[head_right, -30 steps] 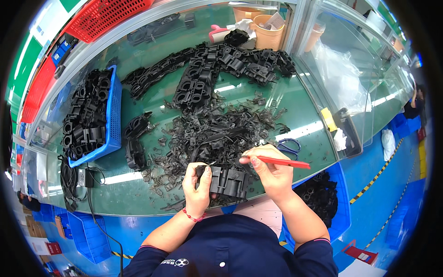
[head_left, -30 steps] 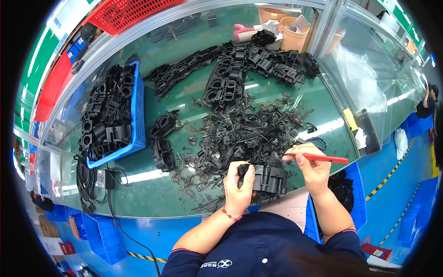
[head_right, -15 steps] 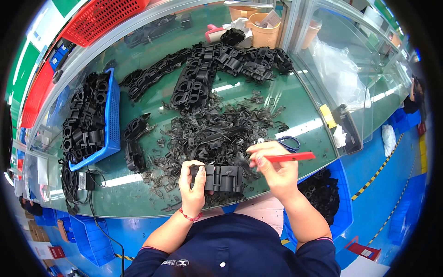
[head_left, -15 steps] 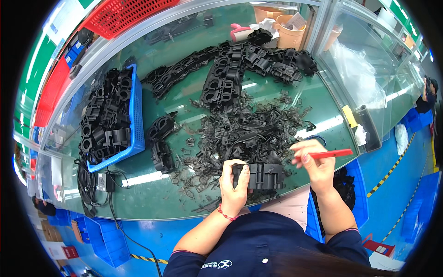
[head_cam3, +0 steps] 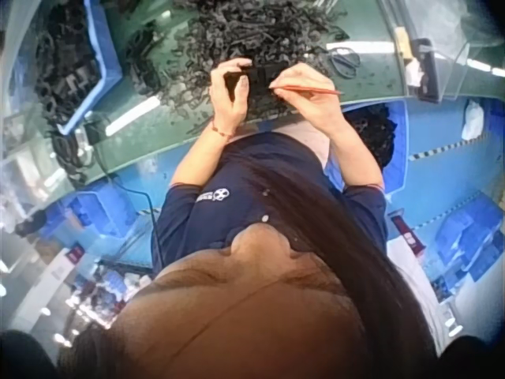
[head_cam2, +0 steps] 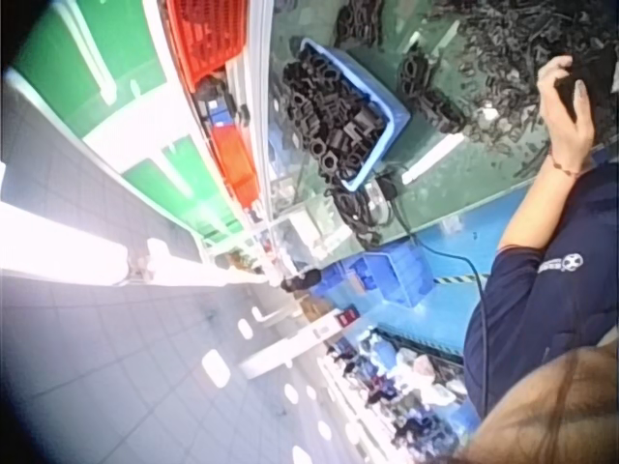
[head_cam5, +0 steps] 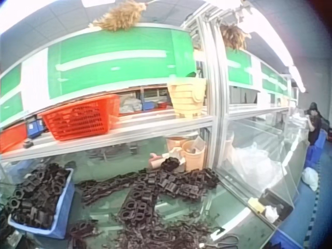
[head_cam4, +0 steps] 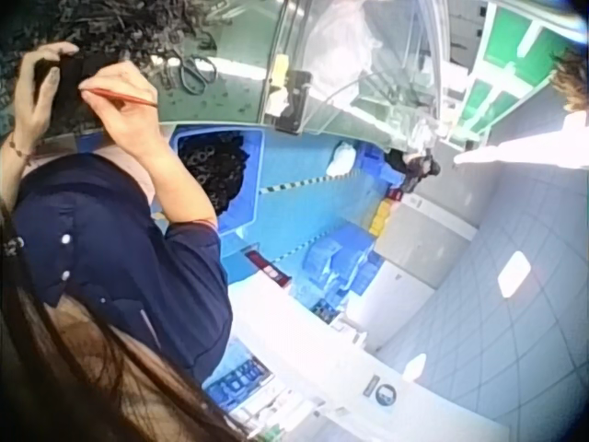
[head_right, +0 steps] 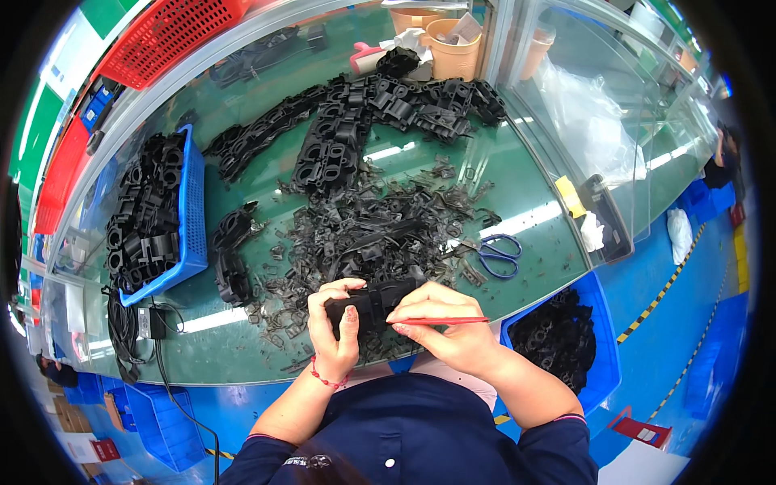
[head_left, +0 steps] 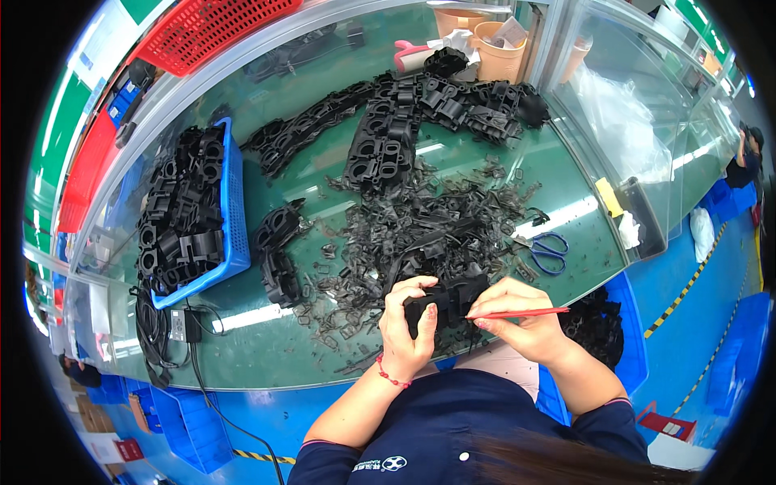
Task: The person trims excess plastic from black plastic components using a trimming tool and scissors. The person places a finished component into a blue basket, picks up another plastic component, and trims it with the trimming tool.
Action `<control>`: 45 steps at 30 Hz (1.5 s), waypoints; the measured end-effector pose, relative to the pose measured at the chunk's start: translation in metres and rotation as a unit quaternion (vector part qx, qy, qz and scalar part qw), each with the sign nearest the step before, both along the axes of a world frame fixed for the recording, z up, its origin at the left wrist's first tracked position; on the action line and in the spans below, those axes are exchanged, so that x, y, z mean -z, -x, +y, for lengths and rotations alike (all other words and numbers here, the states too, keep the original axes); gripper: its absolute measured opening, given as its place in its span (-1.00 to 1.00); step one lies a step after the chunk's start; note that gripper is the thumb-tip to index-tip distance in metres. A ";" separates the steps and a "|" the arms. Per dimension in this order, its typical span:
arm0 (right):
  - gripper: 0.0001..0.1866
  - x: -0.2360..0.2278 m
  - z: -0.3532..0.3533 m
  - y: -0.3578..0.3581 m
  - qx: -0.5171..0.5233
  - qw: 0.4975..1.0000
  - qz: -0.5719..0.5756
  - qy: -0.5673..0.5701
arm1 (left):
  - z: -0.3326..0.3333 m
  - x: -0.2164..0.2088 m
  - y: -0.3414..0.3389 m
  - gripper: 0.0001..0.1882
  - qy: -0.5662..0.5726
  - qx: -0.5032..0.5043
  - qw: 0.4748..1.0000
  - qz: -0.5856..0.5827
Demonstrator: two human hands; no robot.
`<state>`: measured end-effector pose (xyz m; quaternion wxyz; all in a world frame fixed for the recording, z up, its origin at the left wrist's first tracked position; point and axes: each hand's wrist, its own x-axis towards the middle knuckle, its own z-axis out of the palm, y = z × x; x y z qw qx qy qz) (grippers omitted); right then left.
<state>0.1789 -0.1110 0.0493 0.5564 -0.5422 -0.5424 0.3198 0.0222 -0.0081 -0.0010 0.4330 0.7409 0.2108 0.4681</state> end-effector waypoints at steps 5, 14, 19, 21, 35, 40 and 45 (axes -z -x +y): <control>-0.83 -0.006 -0.001 0.002 0.017 0.999 -0.014 0.024 | 0.002 -0.003 0.003 -0.70 -0.071 0.010 0.997 0.020; -0.83 -0.002 -0.001 0.002 -0.001 0.998 0.032 0.050 | 0.005 -0.004 0.005 -0.63 -0.123 0.033 0.991 0.026; -0.83 0.004 0.002 0.004 -0.006 0.999 -0.041 0.002 | 0.004 -0.001 0.004 -0.64 -0.140 0.033 0.989 0.023; -0.81 0.007 0.001 0.004 0.006 0.989 -0.140 -0.048 | 0.002 0.001 0.003 -0.66 -0.104 0.024 0.994 -0.003; -0.76 -0.004 0.007 -0.005 -0.020 0.838 -0.497 -0.226 | -0.007 -0.013 -0.002 -0.75 -0.052 -0.030 0.998 0.003; -0.77 0.009 0.012 -0.008 -0.012 0.828 -0.498 -0.255 | -0.010 -0.011 -0.007 -0.79 0.020 -0.039 0.998 0.039; -0.78 0.007 0.011 -0.024 0.219 0.915 -0.237 -0.241 | -0.007 -0.004 -0.001 -0.73 0.066 -0.012 0.998 -0.005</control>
